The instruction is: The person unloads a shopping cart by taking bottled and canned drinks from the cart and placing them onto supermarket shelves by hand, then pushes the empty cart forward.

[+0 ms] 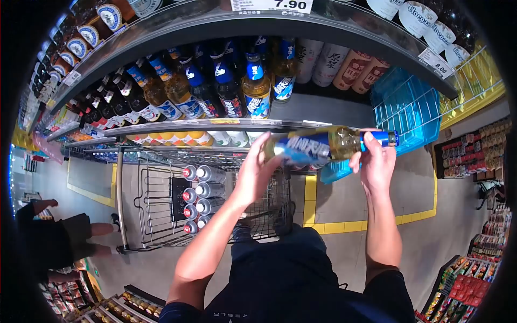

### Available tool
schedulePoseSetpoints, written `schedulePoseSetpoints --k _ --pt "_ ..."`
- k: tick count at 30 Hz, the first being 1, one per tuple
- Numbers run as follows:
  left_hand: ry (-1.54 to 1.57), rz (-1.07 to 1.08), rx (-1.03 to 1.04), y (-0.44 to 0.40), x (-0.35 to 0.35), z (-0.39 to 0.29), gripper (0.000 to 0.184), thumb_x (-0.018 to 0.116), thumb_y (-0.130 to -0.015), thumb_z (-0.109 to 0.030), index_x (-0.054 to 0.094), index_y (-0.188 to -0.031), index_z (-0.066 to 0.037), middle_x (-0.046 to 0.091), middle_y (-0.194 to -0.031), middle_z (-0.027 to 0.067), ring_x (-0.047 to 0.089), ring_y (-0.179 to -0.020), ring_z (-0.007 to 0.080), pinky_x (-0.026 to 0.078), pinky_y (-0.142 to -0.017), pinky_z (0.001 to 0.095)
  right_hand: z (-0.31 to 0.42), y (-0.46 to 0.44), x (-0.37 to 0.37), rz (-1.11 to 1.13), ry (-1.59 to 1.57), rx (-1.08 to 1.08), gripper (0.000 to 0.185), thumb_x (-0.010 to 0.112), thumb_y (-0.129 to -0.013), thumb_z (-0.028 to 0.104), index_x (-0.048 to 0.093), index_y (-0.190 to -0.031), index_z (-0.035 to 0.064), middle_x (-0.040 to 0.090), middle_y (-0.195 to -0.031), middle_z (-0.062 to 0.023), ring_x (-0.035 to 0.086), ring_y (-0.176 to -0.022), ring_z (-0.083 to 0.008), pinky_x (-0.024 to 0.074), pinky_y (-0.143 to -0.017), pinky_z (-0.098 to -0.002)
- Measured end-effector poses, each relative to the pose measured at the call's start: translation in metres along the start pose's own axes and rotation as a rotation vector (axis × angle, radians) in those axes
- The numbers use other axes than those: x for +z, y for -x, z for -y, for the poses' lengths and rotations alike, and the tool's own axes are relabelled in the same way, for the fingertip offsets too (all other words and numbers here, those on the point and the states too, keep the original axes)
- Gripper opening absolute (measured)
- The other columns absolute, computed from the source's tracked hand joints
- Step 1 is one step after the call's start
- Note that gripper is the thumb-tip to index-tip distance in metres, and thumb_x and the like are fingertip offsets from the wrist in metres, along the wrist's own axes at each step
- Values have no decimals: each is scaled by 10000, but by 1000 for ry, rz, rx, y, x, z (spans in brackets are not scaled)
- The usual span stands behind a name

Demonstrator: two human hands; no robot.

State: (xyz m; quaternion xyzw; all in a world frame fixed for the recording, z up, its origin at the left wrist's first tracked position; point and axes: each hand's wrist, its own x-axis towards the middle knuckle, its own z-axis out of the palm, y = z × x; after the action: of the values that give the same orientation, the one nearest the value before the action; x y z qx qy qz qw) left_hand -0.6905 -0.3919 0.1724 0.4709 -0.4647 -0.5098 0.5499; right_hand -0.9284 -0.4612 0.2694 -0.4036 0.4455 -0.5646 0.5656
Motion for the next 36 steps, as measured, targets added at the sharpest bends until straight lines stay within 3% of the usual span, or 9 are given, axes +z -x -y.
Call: schedulePoseSetpoints --k 2,4,6,10,15,16,18,26,36 --pt "13 -32 -25 -17 8 -4 671 683 -898 -83 344 -1472 -8 471 -1424 171 459 -1335 252 393 -1084 374 3 -9 10 99 243 -246 149 664 -940 116 624 -1021 -2 621 -776 -52 582 -485 -109 452 -427 -231" --pt "-484 59 105 -27 19 -11 759 731 -882 -156 306 -1493 -7 392 -1490 220 403 -1395 314 377 -1112 417 -6 -27 15 180 371 -428 177 687 -923 64 630 -1071 -15 641 -993 -49 583 -659 -50 461 -547 -196" --pt "-645 65 237 -38 29 5 808 738 -876 -234 280 -1501 -5 291 -1545 256 349 -1421 392 356 -1135 448 -11 -50 23 227 452 -516 196 717 -905 87 641 -1054 -16 650 -915 -26 549 -659 -38 443 -570 -195" --pt "-730 126 134 -55 46 20 904 738 -858 -391 243 -1537 -57 214 -1586 244 278 -1437 445 315 -1162 456 -1 -94 35 252 765 -486 249 757 -859 217 668 -940 -1 609 -699 -7 504 -598 -47 429 -549 -246" --pt "-872 135 76 -75 49 26 969 757 -827 -437 225 -1552 -77 174 -1606 223 256 -1448 437 312 -1165 471 21 -124 65 373 1135 -406 513 736 -803 448 654 -726 -53 640 -633 -161 679 -622 -281 511 -612 -390" --pt "-864 140 64 -77 47 27 978 759 -823 -444 222 -1555 -79 162 -1609 224 254 -1447 441 311 -1165 474 15 -131 69 403 1157 -391 548 719 -812 470 652 -735 -69 641 -639 -176 678 -637 -306 515 -625 -407" --pt "-861 151 57 -77 43 29 978 755 -817 -443 226 -1552 -74 150 -1607 235 271 -1430 456 326 -1152 489 7 -142 80 460 1271 -375 513 726 -825 486 683 -812 -25 604 -612 -91 584 -557 -179 457 -555 -353" --pt "-829 142 -50 -66 35 30 1028 774 -800 -447 189 -1566 -89 86 -1628 231 270 -1422 484 327 -1147 508 -5 -162 111 512 1307 -122 790 652 -795 645 644 -1068 -96 679 -869 -201 671 -831 -295 503 -763 -374" --pt "-818 132 -16 -65 30 39 1024 786 -803 -406 182 -1566 -85 97 -1626 232 282 -1410 487 318 -1143 519 -4 -153 123 572 1266 -163 717 635 -819 603 627 -1201 -4 677 -984 -216 655 -931 -290 492 -825 -377"
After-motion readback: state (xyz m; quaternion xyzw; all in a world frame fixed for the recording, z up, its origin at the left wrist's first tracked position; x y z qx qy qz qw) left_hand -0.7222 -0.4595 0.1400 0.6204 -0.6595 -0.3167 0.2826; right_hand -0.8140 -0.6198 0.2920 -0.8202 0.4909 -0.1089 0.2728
